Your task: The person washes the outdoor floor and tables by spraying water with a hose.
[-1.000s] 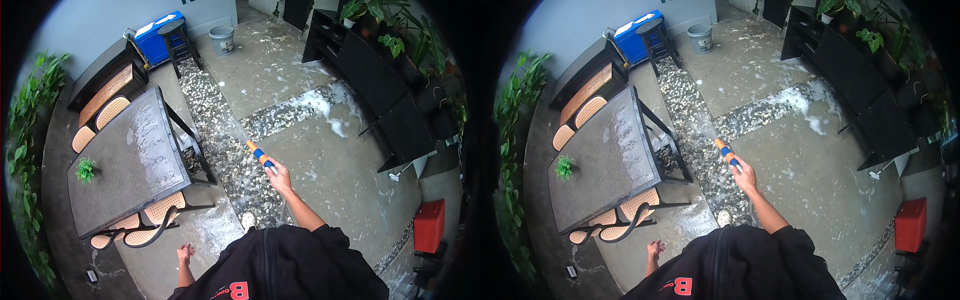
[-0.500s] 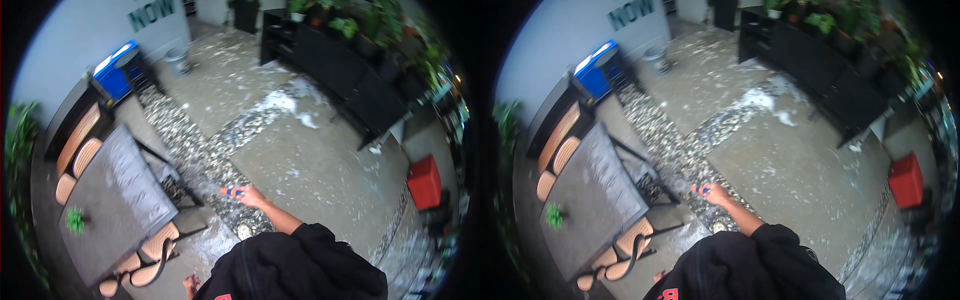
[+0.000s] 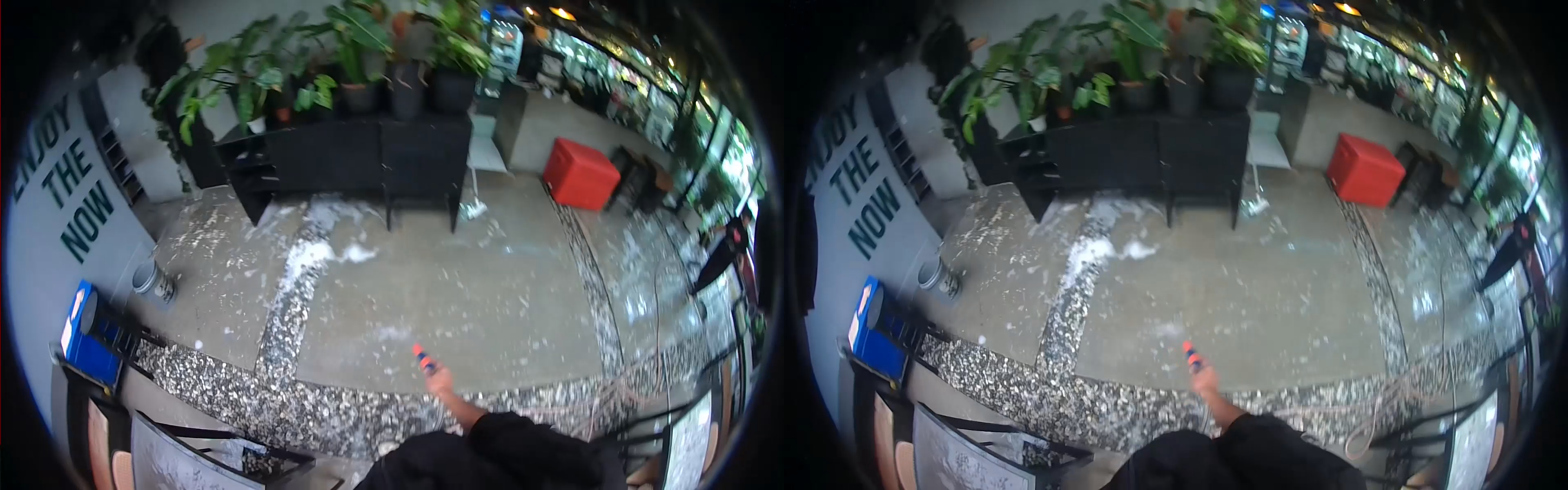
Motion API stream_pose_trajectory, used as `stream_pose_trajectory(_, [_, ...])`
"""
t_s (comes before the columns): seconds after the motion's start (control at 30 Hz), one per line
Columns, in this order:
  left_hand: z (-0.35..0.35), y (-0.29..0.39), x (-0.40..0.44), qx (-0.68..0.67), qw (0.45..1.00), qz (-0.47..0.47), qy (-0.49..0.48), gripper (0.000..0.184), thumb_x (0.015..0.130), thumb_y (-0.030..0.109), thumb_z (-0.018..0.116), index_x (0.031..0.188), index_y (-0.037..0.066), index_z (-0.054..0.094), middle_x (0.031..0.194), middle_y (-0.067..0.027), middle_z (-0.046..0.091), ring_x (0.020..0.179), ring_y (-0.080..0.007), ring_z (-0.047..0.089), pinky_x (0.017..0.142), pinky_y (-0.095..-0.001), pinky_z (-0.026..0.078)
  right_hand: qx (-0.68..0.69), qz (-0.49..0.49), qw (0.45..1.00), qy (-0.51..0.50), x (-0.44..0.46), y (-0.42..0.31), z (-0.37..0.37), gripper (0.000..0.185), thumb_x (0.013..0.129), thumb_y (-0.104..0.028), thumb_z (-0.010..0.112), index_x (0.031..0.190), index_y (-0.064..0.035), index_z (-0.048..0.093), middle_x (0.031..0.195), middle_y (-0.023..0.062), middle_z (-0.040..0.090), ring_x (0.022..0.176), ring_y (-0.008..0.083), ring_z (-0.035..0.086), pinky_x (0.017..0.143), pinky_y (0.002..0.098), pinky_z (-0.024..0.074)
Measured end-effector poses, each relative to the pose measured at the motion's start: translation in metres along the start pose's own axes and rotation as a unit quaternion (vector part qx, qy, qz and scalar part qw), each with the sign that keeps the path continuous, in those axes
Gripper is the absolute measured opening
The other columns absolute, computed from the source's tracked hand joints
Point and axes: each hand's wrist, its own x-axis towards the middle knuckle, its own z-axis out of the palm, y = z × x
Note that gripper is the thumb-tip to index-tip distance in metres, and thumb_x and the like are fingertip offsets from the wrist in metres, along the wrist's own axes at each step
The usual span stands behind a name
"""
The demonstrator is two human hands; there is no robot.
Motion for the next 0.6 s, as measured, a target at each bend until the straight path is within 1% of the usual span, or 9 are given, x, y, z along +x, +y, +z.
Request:
stream_pose_trajectory(0.07, [0.001, 0.003, -0.004, 0.032, 0.999, 0.03, -0.007, 0.018, 0.076, 0.014, 0.049, 0.085, -0.002, 0.048, 0.062, -0.0129, 0.055, 0.042, -0.0182, 0.051, 0.032, -0.0256, 0.037, 0.072, 0.088, 0.99, 0.085, 0.008, 0.059, -0.033, 0.034, 0.072, -0.024, 0.052, 0.104, -0.0118, 0.049, 0.086, 0.0193, 0.055, 0.079, 0.0315, 0.055, 0.067, 0.0368, 0.0428])
stream_pose_trajectory(0.13, [0.011, 0.008, -0.009, 0.059, 0.996, 0.057, -0.027, 0.018, 0.076, 0.014, 0.049, 0.084, -0.002, 0.048, 0.062, -0.0127, 0.055, 0.042, -0.0182, 0.051, 0.032, -0.0256, 0.037, 0.026, 0.147, 0.974, 0.17, -0.003, 0.069, -0.081, 0.035, 0.072, -0.022, 0.053, 0.103, -0.0089, 0.049, 0.081, 0.0186, 0.056, 0.075, 0.0291, 0.056, 0.065, 0.0359, 0.0426])
stream_pose_trajectory(0.2, [0.026, 0.008, -0.021, 0.083, 0.993, 0.077, -0.045, 0.018, 0.076, 0.014, 0.049, 0.084, -0.002, 0.049, 0.062, -0.0125, 0.055, 0.042, -0.0182, 0.051, 0.032, -0.0256, 0.037, 0.175, 0.208, 0.944, 0.185, -0.011, 0.092, -0.12, 0.036, 0.071, -0.023, 0.055, 0.103, -0.0078, 0.048, 0.077, 0.0161, 0.056, 0.069, 0.0249, 0.055, 0.062, 0.0335, 0.042])
stream_pose_trajectory(0.33, [0.056, -0.005, -0.047, 0.127, 0.985, 0.09, -0.075, 0.017, 0.076, 0.014, 0.049, 0.083, -0.002, 0.049, 0.061, -0.0122, 0.055, 0.042, -0.0181, 0.051, 0.032, -0.0256, 0.037, 0.159, 0.234, 0.927, 0.245, -0.021, 0.159, -0.18, 0.036, 0.073, -0.021, 0.055, 0.104, -0.0054, 0.047, 0.072, 0.0129, 0.055, 0.065, 0.0205, 0.053, 0.06, 0.0309, 0.0412])
stream_pose_trajectory(0.4, [0.062, -0.022, -0.06, 0.152, 0.982, 0.085, -0.08, 0.017, 0.076, 0.014, 0.049, 0.083, -0.002, 0.049, 0.061, -0.0121, 0.055, 0.042, -0.0181, 0.051, 0.032, -0.0256, 0.037, 0.241, 0.245, 0.9, 0.267, -0.041, 0.165, -0.225, 0.035, 0.075, -0.019, 0.053, 0.105, -0.0035, 0.045, 0.07, 0.0107, 0.055, 0.064, 0.0198, 0.051, 0.061, 0.0304, 0.0407])
stream_pose_trajectory(0.43, [0.067, -0.03, -0.066, 0.161, 0.98, 0.082, -0.083, 0.017, 0.076, 0.014, 0.049, 0.083, -0.002, 0.049, 0.061, -0.012, 0.054, 0.042, -0.0181, 0.051, 0.033, -0.0257, 0.037, 0.282, 0.282, 0.877, 0.268, -0.036, 0.203, -0.226, 0.034, 0.076, -0.018, 0.052, 0.105, -0.0028, 0.044, 0.074, 0.0099, 0.054, 0.067, 0.0188, 0.05, 0.063, 0.0299, 0.04])
stream_pose_trajectory(0.47, [0.071, -0.039, -0.075, 0.169, 0.979, 0.075, -0.084, 0.017, 0.076, 0.014, 0.049, 0.083, -0.002, 0.049, 0.061, -0.0119, 0.054, 0.042, -0.0181, 0.051, 0.033, -0.0257, 0.037, 0.23, 0.254, 0.88, 0.328, -0.015, 0.292, -0.199, 0.035, 0.076, -0.025, 0.052, 0.109, -0.0168, 0.042, 0.061, 0.0031, 0.043, 0.042, 0.0127, 0.04, 0.028, 0.0288, 0.0312])
stream_pose_trajectory(0.53, [0.077, -0.057, -0.09, 0.191, 0.976, 0.06, -0.088, 0.017, 0.076, 0.014, 0.048, 0.082, -0.002, 0.049, 0.061, -0.0118, 0.054, 0.042, -0.0181, 0.051, 0.033, -0.0257, 0.037, 0.221, 0.254, 0.872, 0.357, -0.028, 0.332, -0.221, 0.034, 0.077, -0.027, 0.051, 0.109, -0.0195, 0.041, 0.062, 0.003, 0.042, 0.04, 0.0141, 0.04, 0.027, 0.0293, 0.0317])
stream_pose_trajectory(0.6, [0.086, -0.069, -0.101, 0.217, 0.971, 0.047, -0.092, 0.017, 0.075, 0.014, 0.048, 0.082, -0.001, 0.049, 0.061, -0.0116, 0.054, 0.042, -0.018, 0.051, 0.033, -0.0257, 0.037, 0.274, 0.303, 0.844, 0.347, -0.044, 0.369, -0.244, 0.034, 0.077, -0.028, 0.05, 0.109, -0.0218, 0.041, 0.063, 0.0033, 0.043, 0.041, 0.0149, 0.041, 0.026, 0.0294, 0.0319])
